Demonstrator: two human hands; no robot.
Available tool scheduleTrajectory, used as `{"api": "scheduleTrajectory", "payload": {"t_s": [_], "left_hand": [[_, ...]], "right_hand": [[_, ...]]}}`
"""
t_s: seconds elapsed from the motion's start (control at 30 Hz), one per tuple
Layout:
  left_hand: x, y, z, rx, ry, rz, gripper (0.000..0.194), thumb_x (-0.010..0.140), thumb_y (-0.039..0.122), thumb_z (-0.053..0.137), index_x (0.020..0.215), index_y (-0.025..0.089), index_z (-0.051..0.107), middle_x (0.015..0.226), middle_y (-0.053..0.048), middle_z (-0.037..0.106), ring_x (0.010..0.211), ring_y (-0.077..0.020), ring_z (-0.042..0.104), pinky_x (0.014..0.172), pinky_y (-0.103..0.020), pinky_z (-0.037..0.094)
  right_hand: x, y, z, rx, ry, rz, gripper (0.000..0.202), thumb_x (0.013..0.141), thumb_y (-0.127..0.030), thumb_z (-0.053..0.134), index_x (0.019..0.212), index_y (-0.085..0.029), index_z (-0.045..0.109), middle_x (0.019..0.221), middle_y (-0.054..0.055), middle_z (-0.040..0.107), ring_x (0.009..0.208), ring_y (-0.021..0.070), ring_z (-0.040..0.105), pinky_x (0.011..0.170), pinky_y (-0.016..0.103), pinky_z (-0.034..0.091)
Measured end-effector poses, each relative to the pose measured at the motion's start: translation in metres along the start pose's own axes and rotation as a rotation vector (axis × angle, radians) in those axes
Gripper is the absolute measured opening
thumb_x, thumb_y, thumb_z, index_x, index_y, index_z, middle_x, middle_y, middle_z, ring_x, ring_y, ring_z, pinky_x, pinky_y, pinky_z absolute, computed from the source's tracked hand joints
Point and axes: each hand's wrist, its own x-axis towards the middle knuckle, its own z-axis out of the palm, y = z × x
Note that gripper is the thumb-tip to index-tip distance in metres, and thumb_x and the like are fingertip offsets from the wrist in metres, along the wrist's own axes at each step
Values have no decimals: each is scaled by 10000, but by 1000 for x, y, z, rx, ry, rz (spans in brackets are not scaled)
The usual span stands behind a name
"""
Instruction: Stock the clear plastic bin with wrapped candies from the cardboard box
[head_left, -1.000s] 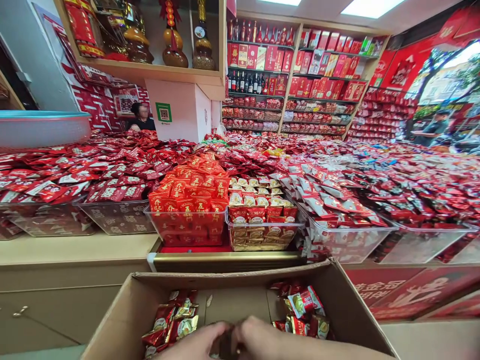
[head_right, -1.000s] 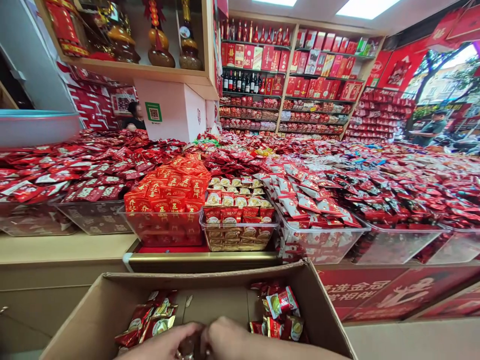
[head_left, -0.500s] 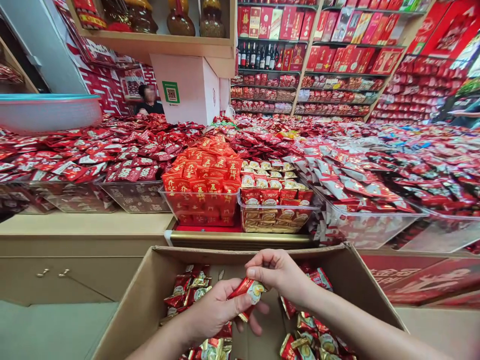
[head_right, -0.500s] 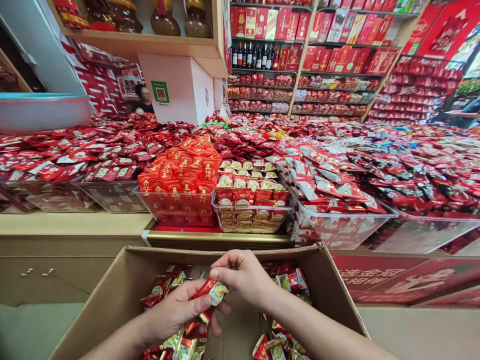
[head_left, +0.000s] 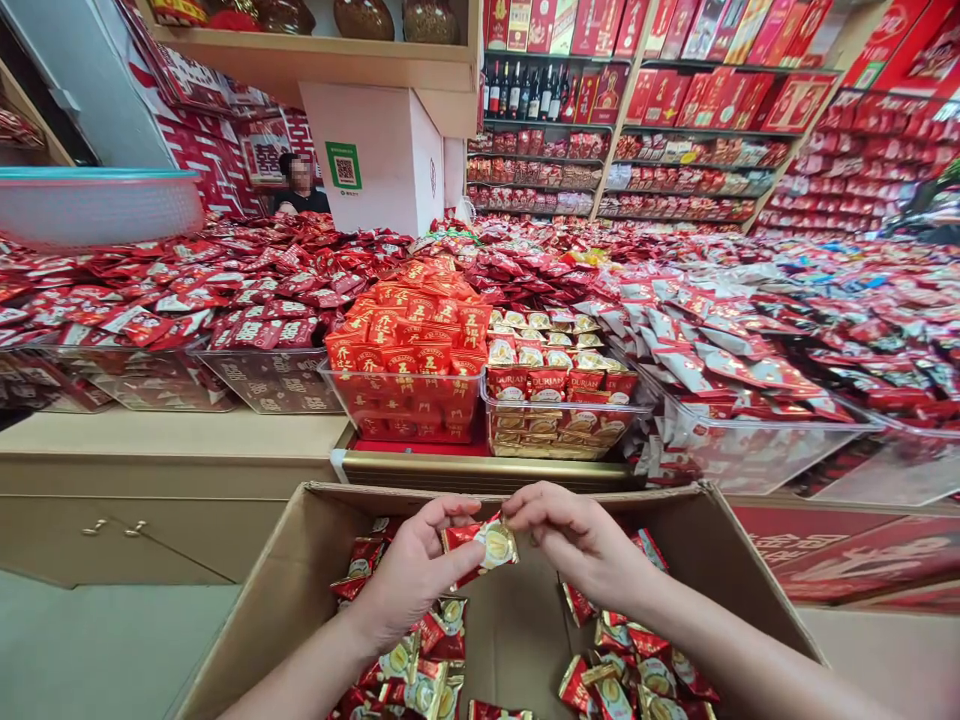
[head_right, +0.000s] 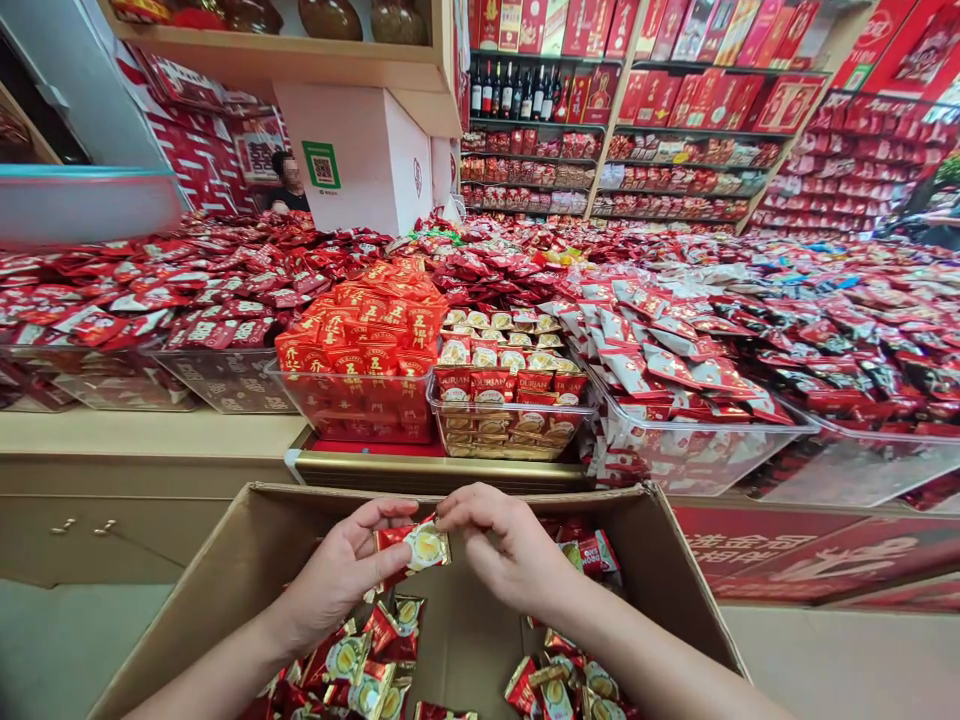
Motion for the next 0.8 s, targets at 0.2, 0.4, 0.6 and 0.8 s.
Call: {"api": "scheduleTrajectory", "payload": {"t_s": [0.2,0.4,0.6,0.8], "left_hand": [[0,0,1,111,-23,70,410,629,193,684,1002,185,515,756,26,541,666,-99,518,613,-226,437],[-3,-4,-2,292,-45,114,448,675,166,637,1082,228,459,768,38,547,718,-104,516,695,-232,431],[-5,-6,-1,278,-61,136,364,730,226,584,1076,246,471,811,24,534,749,-120,526,683,-234,450],[-1,2,-7,236,-13,220,246,773,320,534,1000,225,521,801,5,577,663,-110,536,622,-225,439]], "right_hand": [[-3,13,12,85,15,223,281,714,-296,585,965,-175,546,850,45,596,737,137,547,621,253,458],[-3,3,9,-32,-92,246,195,650,-324,640,730,-158,577,708,13,601,647,123,522,603,238,429],[-1,-7,10,-14,-184,206,233,683,-379,608,792,-173,608,668,-7,590,606,105,510,554,207,400],[10,-38,-41,-58,128,98,193,739,-353,558,825,-185,516,744,16,620,657,120,561,585,228,430]]}}
